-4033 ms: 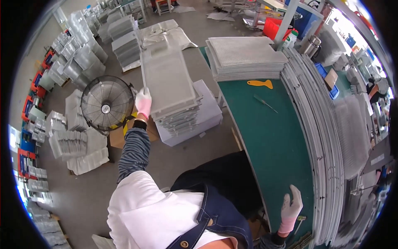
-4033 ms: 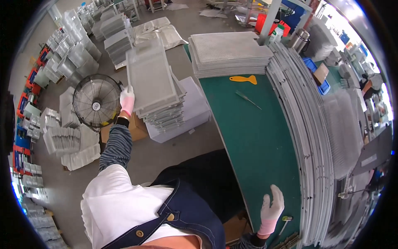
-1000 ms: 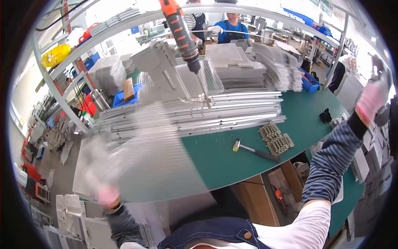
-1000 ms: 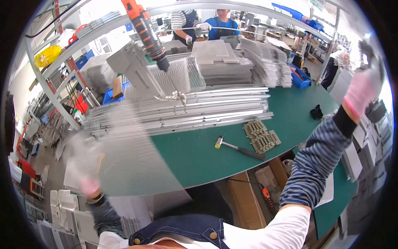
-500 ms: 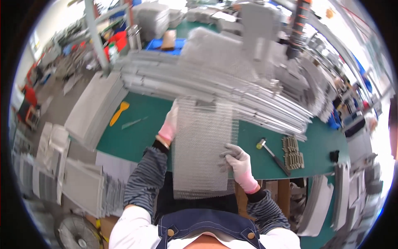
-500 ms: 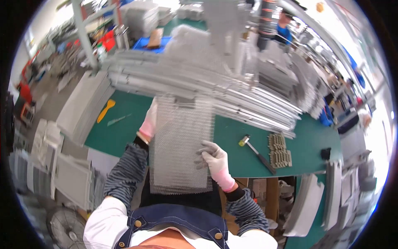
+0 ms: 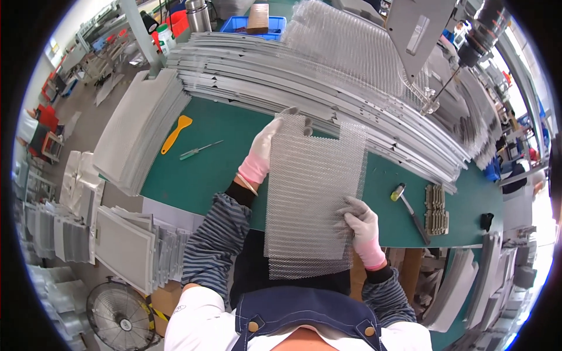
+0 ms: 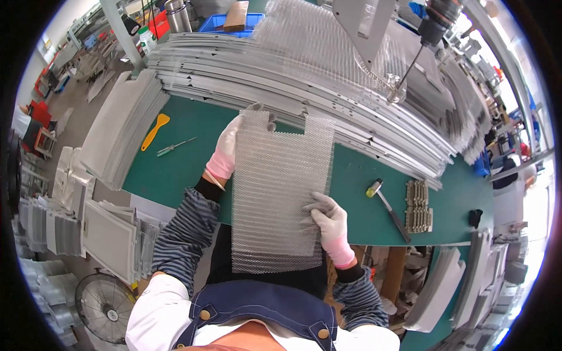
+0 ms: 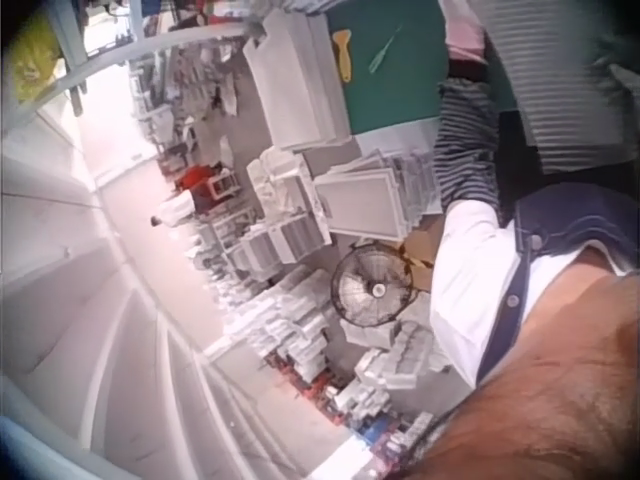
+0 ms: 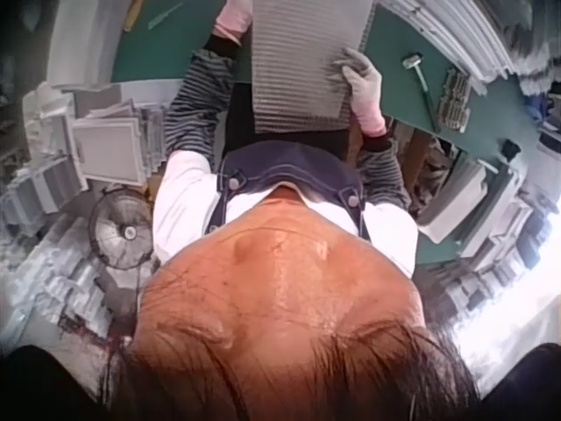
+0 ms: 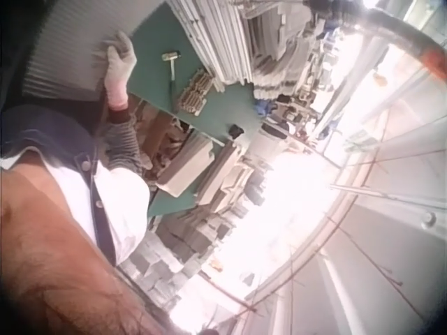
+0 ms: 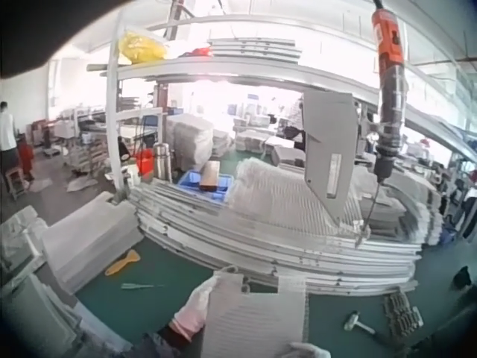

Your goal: Assembling metal mesh filter components into frames using a hammer and electric screwdriver.

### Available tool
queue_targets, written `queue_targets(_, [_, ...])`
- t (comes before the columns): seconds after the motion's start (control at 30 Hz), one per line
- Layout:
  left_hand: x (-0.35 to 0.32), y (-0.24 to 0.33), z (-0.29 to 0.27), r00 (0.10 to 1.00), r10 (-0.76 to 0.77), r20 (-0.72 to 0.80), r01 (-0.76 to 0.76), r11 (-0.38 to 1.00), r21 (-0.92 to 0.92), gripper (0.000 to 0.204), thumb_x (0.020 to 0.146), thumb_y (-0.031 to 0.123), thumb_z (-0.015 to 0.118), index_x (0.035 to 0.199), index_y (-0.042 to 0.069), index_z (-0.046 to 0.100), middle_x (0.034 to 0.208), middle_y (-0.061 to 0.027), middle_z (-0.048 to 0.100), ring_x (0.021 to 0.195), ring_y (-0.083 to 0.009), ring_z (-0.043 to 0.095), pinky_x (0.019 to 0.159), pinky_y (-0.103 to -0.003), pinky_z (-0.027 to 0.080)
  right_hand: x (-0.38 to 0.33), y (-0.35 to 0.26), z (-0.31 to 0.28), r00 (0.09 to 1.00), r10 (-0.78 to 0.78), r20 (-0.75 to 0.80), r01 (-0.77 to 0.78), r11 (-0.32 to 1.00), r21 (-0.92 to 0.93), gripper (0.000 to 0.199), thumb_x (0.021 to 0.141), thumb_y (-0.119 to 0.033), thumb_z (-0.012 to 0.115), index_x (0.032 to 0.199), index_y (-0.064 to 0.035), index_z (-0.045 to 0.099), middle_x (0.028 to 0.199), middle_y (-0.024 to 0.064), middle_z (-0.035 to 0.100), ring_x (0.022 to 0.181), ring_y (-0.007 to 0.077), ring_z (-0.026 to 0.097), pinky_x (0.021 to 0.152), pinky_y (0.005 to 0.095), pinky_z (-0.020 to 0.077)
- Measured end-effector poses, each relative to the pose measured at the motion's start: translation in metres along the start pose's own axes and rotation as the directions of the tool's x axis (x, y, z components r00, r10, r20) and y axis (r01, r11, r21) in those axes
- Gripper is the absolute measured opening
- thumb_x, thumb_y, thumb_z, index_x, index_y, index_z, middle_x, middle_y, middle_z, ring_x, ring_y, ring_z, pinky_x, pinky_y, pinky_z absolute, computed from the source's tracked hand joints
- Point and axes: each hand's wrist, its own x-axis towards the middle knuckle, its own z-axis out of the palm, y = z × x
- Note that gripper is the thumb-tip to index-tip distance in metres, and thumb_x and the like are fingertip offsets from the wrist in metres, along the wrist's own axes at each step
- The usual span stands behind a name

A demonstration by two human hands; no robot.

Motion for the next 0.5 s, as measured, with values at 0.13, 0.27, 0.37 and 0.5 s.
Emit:
queue_targets(0.13, [-0.003, 0.001, 0.015, 0.969, 0.091, -0.229, -0.017, 0.952, 0.306, 0.041, 0.099, 0.025, 0.052, 0.133, 0.003, 0.044, 0.123, -0.0238, 0.056, 0.110, -0.0322, 0.057, 0.092, -0.043, 0.052, 0.002, 0.003, 0.001, 1.000, 0.006, 0.014, -0.007, 0.996, 0.089, 0.042, 0.088, 0.006, 0.050, 0.130, 0.0064, 0.051, 0.098, 0.0152, 0.067, 0.076, 0.0155, 0.065, 0.069, 0.0269, 0.0569])
queue_targets(0.27, [0.001, -0.011, 0.045, 0.956, 0.262, 0.132, -0.102, -0.124, 0.987, 0.035, 0.099, 0.022, 0.046, 0.127, 0.002, 0.053, 0.119, -0.0178, 0.062, 0.111, -0.0267, 0.059, 0.095, -0.038, 0.049, -0.005, -0.007, -0.002, 0.998, 0.057, -0.021, -0.055, 0.995, 0.086, 0.042, 0.089, 0.006, 0.052, 0.130, 0.0070, 0.050, 0.101, 0.0154, 0.066, 0.080, 0.0171, 0.067, 0.069, 0.0283, 0.0576])
queue_targets(0.37, [-0.010, -0.013, 0.013, 0.854, 0.408, -0.322, 0.111, 0.463, 0.880, 0.035, 0.102, 0.030, 0.045, 0.118, 0.003, 0.060, 0.109, -0.0116, 0.065, 0.098, -0.0219, 0.062, 0.086, -0.034, 0.052, -0.003, -0.011, 0.010, 0.995, 0.100, 0.013, -0.100, 0.995, -0.031, 0.041, 0.090, 0.002, 0.056, 0.131, 0.0051, 0.051, 0.104, 0.0155, 0.066, 0.083, 0.0187, 0.068, 0.068, 0.0298, 0.0576])
queue_targets(0.5, [-0.007, -0.025, 0.019, 0.825, 0.202, -0.528, 0.171, 0.802, 0.573, 0.034, 0.101, 0.035, 0.050, 0.118, 0.008, 0.059, 0.102, -0.0053, 0.061, 0.093, -0.0185, 0.059, 0.084, -0.034, 0.050, -0.029, 0.012, -0.051, 0.966, -0.060, 0.253, 0.131, 0.952, -0.276, 0.045, 0.087, -0.007, 0.063, 0.130, 0.0035, 0.053, 0.104, 0.0155, 0.069, 0.087, 0.0204, 0.069, 0.077, 0.0334, 0.0554])
